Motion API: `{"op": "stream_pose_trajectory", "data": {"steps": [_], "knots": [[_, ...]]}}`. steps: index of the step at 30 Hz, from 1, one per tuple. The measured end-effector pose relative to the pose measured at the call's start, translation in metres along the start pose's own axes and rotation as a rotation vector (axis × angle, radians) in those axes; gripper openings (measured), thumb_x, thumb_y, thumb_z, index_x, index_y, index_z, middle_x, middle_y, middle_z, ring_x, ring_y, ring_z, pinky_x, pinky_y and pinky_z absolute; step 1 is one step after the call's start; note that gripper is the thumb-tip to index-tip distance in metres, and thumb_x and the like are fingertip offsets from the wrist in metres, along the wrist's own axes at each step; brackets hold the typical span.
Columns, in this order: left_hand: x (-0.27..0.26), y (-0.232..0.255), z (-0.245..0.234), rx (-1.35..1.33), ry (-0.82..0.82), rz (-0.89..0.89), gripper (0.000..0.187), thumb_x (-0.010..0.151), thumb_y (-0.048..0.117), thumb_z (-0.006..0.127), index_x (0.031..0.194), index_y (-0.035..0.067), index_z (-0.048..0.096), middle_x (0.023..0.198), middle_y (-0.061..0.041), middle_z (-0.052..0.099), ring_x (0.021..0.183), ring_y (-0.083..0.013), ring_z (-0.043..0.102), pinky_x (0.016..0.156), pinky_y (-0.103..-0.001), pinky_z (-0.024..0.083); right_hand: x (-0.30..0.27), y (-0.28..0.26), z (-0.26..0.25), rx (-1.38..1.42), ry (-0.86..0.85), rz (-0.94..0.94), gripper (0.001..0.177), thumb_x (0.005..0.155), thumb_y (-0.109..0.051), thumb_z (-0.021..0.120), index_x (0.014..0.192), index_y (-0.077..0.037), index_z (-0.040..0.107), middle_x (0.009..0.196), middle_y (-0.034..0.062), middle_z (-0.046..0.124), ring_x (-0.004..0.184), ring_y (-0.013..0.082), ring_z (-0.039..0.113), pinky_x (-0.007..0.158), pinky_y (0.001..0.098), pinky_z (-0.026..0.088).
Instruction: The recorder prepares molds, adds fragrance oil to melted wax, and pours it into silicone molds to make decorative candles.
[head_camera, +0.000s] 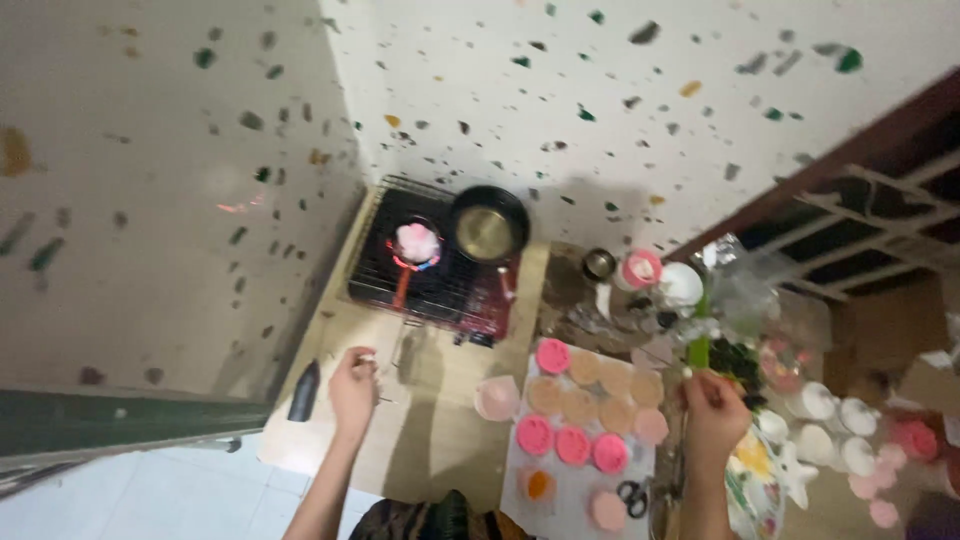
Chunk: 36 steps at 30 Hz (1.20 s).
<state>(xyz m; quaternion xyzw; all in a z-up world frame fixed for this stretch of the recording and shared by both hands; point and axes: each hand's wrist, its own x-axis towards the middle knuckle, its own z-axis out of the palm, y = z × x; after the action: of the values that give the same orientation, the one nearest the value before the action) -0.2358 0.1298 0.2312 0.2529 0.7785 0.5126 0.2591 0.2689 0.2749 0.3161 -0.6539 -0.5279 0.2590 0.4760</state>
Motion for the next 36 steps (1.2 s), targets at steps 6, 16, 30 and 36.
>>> {"op": "stream_pose_trajectory", "data": {"steps": [6, 16, 30, 36], "knots": [[0.062, 0.023, 0.029, 0.205, 0.011, 0.359, 0.021, 0.091, 0.016, 0.065, 0.105, 0.003, 0.073, 0.098, -0.023, 0.073, 0.092, -0.0397, 0.069, 0.084, -0.047, 0.053, 0.017, -0.113, 0.184, 0.408, -0.244, 0.028, 0.021, 0.106, -0.02, 0.06, 0.112, -0.003, 0.07, 0.087, 0.002, 0.068, 0.072, 0.0101, 0.061, 0.062, 0.0257, 0.049], [0.118, 0.029, 0.054, 0.339, -0.2, -0.08, 0.041, 0.09, 0.043, 0.071, 0.09, 0.002, 0.071, 0.064, -0.017, 0.07, 0.068, -0.0359, 0.072, 0.067, -0.048, 0.055, -0.013, -0.188, 0.403, -0.236, -0.406, -0.814, 0.015, 0.097, -0.01, 0.063, 0.109, -0.005, 0.071, 0.101, 0.0158, 0.068, 0.092, 0.0381, 0.067, 0.079, 0.045, 0.054], [0.116, 0.033, 0.057, 0.057, -0.15, 0.014, 0.025, 0.085, 0.021, 0.074, 0.085, -0.004, 0.07, 0.066, -0.021, 0.069, 0.059, -0.0316, 0.071, 0.059, -0.04, 0.054, -0.018, -0.157, 0.438, -0.305, -0.57, -0.612, 0.016, 0.098, -0.009, 0.058, 0.102, 0.003, 0.068, 0.099, 0.0248, 0.067, 0.092, 0.0454, 0.065, 0.082, 0.05, 0.053], [0.118, 0.021, 0.061, 0.055, -0.11, 0.031, 0.026, 0.085, 0.022, 0.075, 0.086, -0.003, 0.07, 0.064, -0.021, 0.068, 0.057, -0.0298, 0.07, 0.057, -0.039, 0.054, -0.032, -0.191, 0.422, -0.264, -0.523, -0.558, 0.018, 0.096, -0.011, 0.06, 0.105, 0.003, 0.069, 0.1, 0.0248, 0.069, 0.091, 0.043, 0.067, 0.081, 0.0476, 0.054]]}}
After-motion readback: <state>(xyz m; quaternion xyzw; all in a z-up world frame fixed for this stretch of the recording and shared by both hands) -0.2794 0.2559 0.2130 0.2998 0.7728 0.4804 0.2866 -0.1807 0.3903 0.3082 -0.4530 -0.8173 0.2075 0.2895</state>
